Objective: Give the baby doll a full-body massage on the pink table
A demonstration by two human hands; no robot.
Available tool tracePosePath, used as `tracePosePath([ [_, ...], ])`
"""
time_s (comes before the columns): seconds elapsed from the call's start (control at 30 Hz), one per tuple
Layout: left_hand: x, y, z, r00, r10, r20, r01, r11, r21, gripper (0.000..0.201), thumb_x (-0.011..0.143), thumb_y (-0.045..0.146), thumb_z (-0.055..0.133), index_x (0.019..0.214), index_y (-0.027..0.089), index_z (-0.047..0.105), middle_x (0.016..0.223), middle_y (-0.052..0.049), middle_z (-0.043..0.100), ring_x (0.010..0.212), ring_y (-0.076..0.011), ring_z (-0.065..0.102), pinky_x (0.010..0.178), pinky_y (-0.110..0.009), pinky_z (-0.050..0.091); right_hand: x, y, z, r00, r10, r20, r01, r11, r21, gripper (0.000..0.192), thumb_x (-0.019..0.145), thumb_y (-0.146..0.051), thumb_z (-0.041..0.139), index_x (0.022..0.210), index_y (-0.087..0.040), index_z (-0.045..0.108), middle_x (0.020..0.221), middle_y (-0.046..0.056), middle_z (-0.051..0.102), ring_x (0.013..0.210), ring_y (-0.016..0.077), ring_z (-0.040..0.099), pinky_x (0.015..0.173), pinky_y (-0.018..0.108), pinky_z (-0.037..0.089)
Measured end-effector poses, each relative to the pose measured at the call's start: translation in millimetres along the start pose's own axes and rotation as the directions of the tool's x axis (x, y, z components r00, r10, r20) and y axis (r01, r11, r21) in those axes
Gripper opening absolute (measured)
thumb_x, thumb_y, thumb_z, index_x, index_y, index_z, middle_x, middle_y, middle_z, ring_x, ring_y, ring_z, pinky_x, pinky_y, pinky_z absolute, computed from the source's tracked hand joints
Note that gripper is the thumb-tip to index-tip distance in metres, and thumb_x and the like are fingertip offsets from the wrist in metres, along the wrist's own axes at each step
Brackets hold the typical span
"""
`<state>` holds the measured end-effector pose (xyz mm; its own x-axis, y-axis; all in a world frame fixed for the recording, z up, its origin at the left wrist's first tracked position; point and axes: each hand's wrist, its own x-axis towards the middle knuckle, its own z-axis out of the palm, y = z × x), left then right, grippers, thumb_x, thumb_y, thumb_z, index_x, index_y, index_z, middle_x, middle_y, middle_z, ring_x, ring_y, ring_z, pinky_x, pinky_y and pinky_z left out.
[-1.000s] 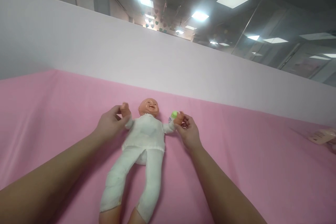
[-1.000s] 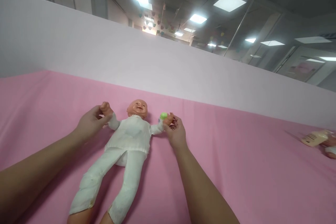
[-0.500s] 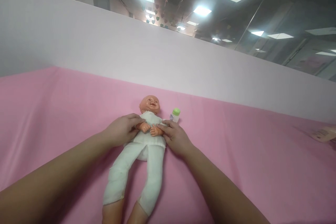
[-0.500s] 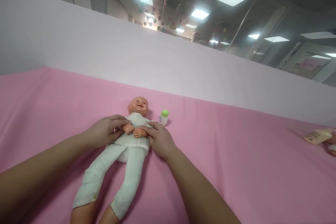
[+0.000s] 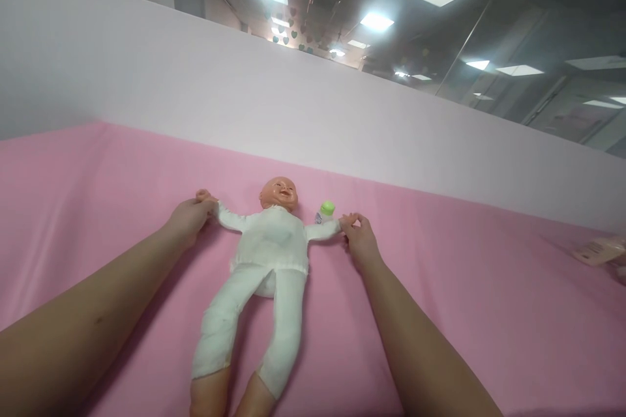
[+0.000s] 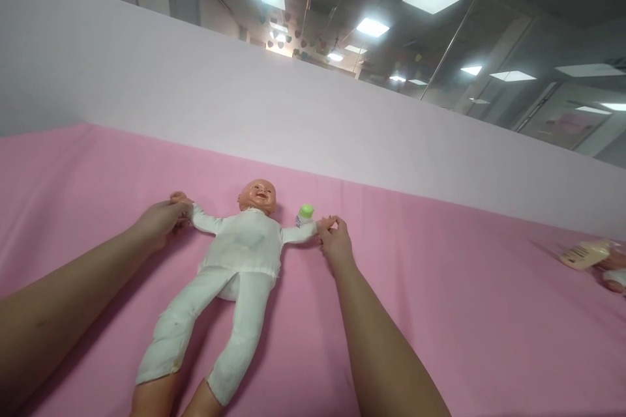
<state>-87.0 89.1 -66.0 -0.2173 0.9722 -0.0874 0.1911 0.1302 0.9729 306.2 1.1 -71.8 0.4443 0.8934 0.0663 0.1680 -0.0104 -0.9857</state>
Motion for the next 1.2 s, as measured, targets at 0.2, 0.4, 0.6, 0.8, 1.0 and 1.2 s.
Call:
tracePosePath([
  [0.2,-1,-2,-1.4,0.989,-0.013,0.148,0.017,0.999,-0.028,0.021,0.063,0.03,0.068,0.077,0.018,0.059,0.06,-0.001,0.058,0.05,-0.0159,0.054,0.044,-0.025,0.037,8,10,-3,0.992,0.113,0.049,-0.114,0.993,0.021,0.04,0.074,-0.037,0.077,0.101,-0.021,0.053,0.066,-0.001,0.063,0.045,0.0119,0.052,0.036,0.019,0.032],
  [0.4,-25,17,-2.5,0.953,0.264,0.151,-0.281,0.954,0.106,0.032,0.073,0.041,0.066,0.096,0.019,0.068,0.078,-0.003,0.069,0.066,-0.0197,0.063,0.055,-0.027,0.046,-12,-12,3,0.994,-0.106,-0.037,0.103,0.991,-0.084,0.065,0.078,-0.039,0.075,0.134,-0.023,0.048,0.09,0.002,0.07,0.063,0.0147,0.062,0.053,0.025,0.05],
  [0.6,-73,35,16.5,0.705,0.52,0.482,-0.684,0.678,0.27,0.04,0.083,0.042,0.061,0.119,0.027,0.07,0.1,-0.004,0.074,0.082,-0.0226,0.068,0.073,-0.032,0.051,-58,-40,32,0.825,-0.471,0.313,0.558,0.769,-0.313,0.046,0.083,-0.027,0.069,0.129,-0.027,0.062,0.103,0.003,0.072,0.064,0.0137,0.06,0.07,0.033,0.056],
  [0.8,-82,32,27.2,0.488,0.535,0.69,-0.864,0.41,0.294,0.033,0.086,0.025,0.05,0.11,0.028,0.073,0.122,-0.004,0.07,0.105,-0.0243,0.067,0.088,-0.034,0.049,-70,-42,48,0.59,-0.484,0.646,0.78,0.548,-0.303,0.038,0.087,-0.013,0.059,0.121,-0.028,0.071,0.122,0.005,0.07,0.113,0.0222,0.064,0.101,0.041,0.051],
  [1.0,-82,32,27.0,0.572,0.554,0.605,-0.81,0.499,0.309,0.032,0.085,0.034,0.056,0.111,0.027,0.073,0.113,-0.005,0.072,0.097,-0.0249,0.068,0.082,-0.034,0.051,-66,-36,46,0.667,-0.486,0.565,0.721,0.613,-0.323,0.044,0.085,-0.015,0.062,0.126,-0.028,0.068,0.119,0.005,0.071,0.104,0.0217,0.066,0.095,0.041,0.054],
  [1.2,-61,32,11.5,0.883,0.429,0.19,-0.468,0.836,0.285,0.037,0.086,0.055,0.057,0.107,0.026,0.067,0.094,-0.002,0.075,0.075,-0.0214,0.069,0.065,-0.029,0.05,-41,-25,29,0.906,-0.392,0.16,0.421,0.874,-0.243,0.055,0.085,-0.035,0.066,0.139,-0.029,0.057,0.111,0.004,0.073,0.067,0.0141,0.061,0.073,0.034,0.056],
])
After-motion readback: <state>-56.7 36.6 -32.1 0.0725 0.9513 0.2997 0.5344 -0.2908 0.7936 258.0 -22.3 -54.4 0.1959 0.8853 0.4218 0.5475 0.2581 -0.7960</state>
